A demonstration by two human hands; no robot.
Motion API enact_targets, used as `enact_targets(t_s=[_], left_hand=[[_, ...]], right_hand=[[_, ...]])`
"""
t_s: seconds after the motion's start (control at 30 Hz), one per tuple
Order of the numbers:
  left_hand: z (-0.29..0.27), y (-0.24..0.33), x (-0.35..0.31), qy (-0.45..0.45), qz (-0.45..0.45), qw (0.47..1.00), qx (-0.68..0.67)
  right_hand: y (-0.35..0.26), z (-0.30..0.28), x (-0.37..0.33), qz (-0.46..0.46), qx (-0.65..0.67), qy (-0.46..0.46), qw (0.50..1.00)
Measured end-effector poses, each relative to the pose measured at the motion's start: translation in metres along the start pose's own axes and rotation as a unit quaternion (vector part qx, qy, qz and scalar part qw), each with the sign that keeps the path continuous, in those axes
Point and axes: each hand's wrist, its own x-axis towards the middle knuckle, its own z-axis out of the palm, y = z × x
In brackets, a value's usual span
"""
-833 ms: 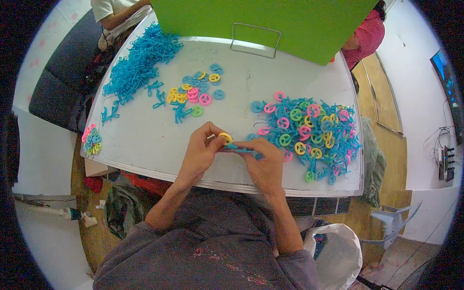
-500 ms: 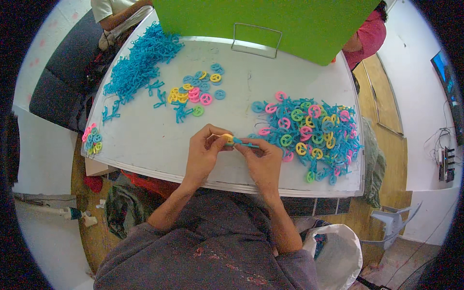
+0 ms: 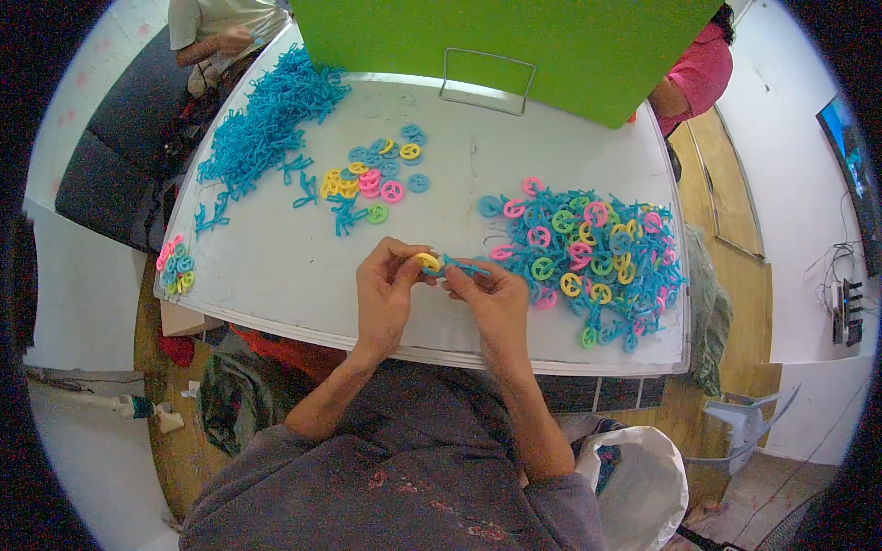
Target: Join small, colorful plastic smiley-face links together to form chains.
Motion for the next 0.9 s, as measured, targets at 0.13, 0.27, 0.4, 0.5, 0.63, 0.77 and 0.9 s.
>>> enact_targets(t_s=[0.13, 0.27, 0.4, 0.5, 0.63, 0.77, 0.9], left_hand=[[0.003, 0.0, -0.003, 0.021, 0.075, 0.992, 0.103], [0.005, -0.001, -0.003, 0.046, 0.078, 0.989, 0.12], [0.006, -0.002, -0.003, 0.051, 0.094, 0.982, 0.155], [0.006, -0.001, -0.004, 0.056, 0.099, 0.981, 0.154], [0.004, -0.001, -0.004, 0.054, 0.11, 0.984, 0.128], [0.0, 0.004, -0.002, 0.031, 0.077, 0.982, 0.168], [-0.009, 0.005, 0.0, -0.023, 0.045, 0.977, 0.205]], right_hand=[[0.004, 0.007, -0.003, -0.04, -0.017, 0.019, 0.999], [0.005, 0.019, -0.01, -0.093, -0.058, 0.075, 0.991], [0.013, 0.029, -0.013, -0.115, -0.035, 0.107, 0.987], [0.016, 0.031, -0.012, -0.098, 0.004, 0.113, 0.989], [0.019, 0.029, -0.008, -0.051, 0.068, 0.097, 0.992], [0.017, 0.033, -0.01, -0.137, -0.042, 0.142, 0.979], [0.023, 0.021, -0.003, -0.264, -0.164, 0.125, 0.942]])
